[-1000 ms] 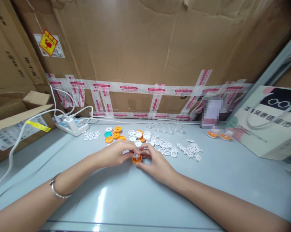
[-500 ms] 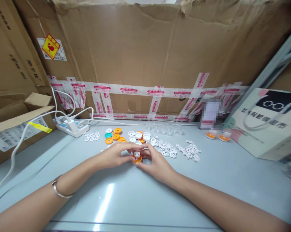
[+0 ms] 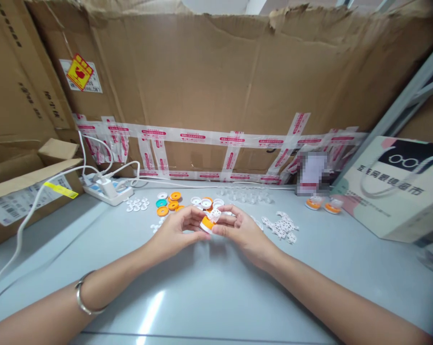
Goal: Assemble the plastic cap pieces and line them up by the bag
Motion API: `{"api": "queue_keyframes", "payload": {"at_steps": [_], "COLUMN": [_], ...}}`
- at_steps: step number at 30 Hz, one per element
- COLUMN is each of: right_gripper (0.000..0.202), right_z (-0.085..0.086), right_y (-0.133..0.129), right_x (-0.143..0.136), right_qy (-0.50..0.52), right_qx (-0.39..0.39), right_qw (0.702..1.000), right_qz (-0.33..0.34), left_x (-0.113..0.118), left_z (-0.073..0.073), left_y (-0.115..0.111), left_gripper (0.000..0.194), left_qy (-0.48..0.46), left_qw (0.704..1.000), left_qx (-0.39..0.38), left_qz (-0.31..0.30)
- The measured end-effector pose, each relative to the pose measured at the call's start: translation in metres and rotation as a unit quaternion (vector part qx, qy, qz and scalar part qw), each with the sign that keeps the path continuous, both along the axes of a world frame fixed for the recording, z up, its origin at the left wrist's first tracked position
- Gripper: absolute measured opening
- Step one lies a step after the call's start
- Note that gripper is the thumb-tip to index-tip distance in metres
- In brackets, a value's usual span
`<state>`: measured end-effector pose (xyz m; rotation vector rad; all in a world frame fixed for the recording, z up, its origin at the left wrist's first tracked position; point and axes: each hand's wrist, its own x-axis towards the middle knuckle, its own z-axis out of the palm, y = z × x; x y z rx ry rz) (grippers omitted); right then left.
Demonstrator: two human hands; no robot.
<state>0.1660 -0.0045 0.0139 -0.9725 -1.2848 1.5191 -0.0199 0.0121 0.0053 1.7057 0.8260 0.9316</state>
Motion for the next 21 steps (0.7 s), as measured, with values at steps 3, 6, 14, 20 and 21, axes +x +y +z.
{"api": "queue_keyframes", "payload": {"at_steps": [3, 6, 14, 20, 21], "right_gripper": [0.045, 0.046, 0.037, 0.026, 0.027], "right_z": [0.007, 0.012, 0.011, 0.009, 0.008], "right_y": [-0.002, -0.004, -0.006, -0.003, -0.003], "right_x": [0.002, 0.002, -0.003, -0.003, -0.003], "right_qy": [0.015, 0.021, 0.003, -0.047, -0.055], "right_qx": [0.007, 0.025, 0.064, 0.083, 0.085], "right_qw": [1.000, 0.999, 0.998, 0.995, 0.994], "right_qz": [0.002, 0.006, 0.028, 0.041, 0.033], "left_x": [0.008, 0.009, 0.012, 0.012, 0.012], "left_z": [0.005, 0.009, 0.003, 0.001, 0.000], "left_y": [-0.008, -0.016, -0.026, -0.029, -0.030], "left_gripper": [0.035, 0.034, 0.028, 0.029, 0.028], "left_qy": [-0.077, -0.125, -0.224, -0.233, -0.234], "left_qw": [0.992, 0.978, 0.937, 0.917, 0.918], "left_qx": [-0.092, -0.147, -0.260, -0.315, -0.313], "left_qz": [0.040, 0.074, 0.069, 0.074, 0.074]}}
